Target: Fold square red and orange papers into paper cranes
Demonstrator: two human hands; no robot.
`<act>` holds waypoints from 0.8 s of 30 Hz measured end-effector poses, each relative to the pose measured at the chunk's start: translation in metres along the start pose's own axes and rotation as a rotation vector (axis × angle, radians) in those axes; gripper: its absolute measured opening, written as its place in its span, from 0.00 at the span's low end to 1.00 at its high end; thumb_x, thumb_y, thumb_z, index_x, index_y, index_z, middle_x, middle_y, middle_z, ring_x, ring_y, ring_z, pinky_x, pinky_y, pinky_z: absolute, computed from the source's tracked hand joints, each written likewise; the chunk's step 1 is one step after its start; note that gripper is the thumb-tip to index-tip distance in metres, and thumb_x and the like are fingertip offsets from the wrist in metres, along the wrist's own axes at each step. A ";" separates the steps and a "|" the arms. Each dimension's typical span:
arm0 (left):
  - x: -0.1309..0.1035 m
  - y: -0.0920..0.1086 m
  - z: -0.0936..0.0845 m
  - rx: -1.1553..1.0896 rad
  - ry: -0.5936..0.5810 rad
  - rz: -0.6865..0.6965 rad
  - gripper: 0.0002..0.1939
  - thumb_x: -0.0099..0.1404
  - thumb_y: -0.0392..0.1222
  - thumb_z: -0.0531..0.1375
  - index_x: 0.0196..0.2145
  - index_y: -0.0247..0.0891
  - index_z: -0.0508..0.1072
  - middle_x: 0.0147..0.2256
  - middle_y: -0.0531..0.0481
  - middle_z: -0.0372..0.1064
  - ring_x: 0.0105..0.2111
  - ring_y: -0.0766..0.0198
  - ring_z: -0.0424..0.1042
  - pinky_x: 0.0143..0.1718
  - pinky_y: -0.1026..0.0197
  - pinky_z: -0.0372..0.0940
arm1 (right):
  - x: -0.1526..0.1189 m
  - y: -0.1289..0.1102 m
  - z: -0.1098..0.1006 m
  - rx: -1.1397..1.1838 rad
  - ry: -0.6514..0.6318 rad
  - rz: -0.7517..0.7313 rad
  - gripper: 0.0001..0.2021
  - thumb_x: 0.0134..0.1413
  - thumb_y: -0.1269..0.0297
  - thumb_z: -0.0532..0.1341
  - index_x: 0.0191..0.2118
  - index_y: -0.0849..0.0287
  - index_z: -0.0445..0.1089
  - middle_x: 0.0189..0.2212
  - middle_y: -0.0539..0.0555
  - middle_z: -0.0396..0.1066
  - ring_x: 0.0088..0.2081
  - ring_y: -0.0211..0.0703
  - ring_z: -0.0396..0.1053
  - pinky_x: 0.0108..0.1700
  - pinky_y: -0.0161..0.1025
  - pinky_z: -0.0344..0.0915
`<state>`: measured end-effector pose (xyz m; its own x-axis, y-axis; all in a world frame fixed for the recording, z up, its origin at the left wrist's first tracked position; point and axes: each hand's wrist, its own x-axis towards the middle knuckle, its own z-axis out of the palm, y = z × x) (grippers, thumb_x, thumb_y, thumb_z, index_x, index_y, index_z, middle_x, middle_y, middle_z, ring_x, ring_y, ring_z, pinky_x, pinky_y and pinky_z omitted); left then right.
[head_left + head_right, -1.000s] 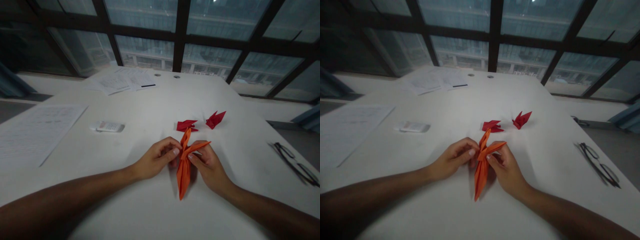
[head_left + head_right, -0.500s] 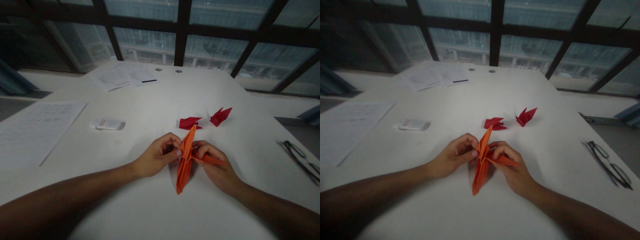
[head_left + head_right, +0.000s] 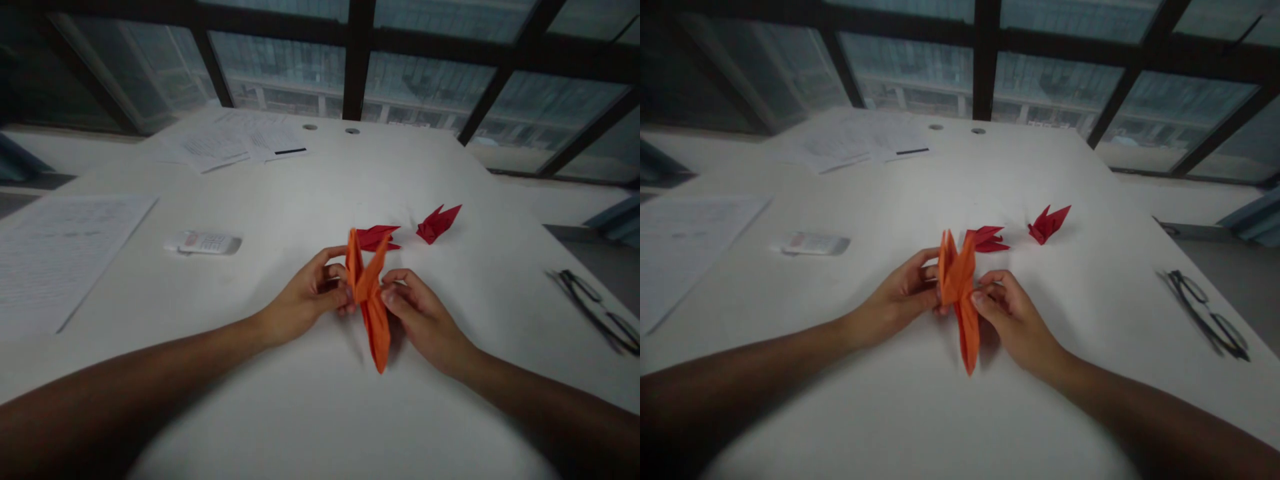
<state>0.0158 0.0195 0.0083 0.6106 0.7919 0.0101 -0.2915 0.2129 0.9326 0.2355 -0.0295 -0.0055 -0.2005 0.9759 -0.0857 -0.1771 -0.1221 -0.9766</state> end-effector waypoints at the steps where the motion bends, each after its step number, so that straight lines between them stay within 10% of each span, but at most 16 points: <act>1: 0.001 0.000 -0.001 -0.020 0.026 -0.003 0.27 0.67 0.36 0.67 0.60 0.41 0.63 0.38 0.52 0.71 0.32 0.67 0.73 0.35 0.62 0.66 | -0.001 -0.001 0.001 -0.010 -0.034 0.023 0.13 0.64 0.54 0.66 0.47 0.50 0.65 0.35 0.47 0.73 0.37 0.40 0.73 0.42 0.39 0.70; 16: 0.004 0.003 -0.008 -0.188 -0.044 -0.112 0.19 0.62 0.33 0.66 0.51 0.36 0.76 0.36 0.47 0.77 0.31 0.64 0.74 0.35 0.60 0.65 | -0.004 -0.022 -0.001 -0.504 0.087 -0.284 0.09 0.65 0.64 0.64 0.49 0.51 0.70 0.42 0.53 0.74 0.44 0.45 0.73 0.46 0.42 0.71; 24: 0.003 0.004 -0.007 -0.185 -0.088 -0.076 0.17 0.63 0.35 0.68 0.50 0.37 0.78 0.31 0.49 0.75 0.30 0.65 0.71 0.36 0.61 0.63 | -0.009 -0.036 -0.004 -0.887 -0.149 -0.456 0.21 0.61 0.66 0.67 0.57 0.44 0.67 0.47 0.53 0.77 0.47 0.51 0.76 0.51 0.50 0.72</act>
<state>0.0114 0.0269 0.0100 0.6954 0.7184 -0.0184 -0.3679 0.3778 0.8497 0.2470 -0.0333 0.0295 -0.4215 0.8562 0.2986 0.5022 0.4946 -0.7093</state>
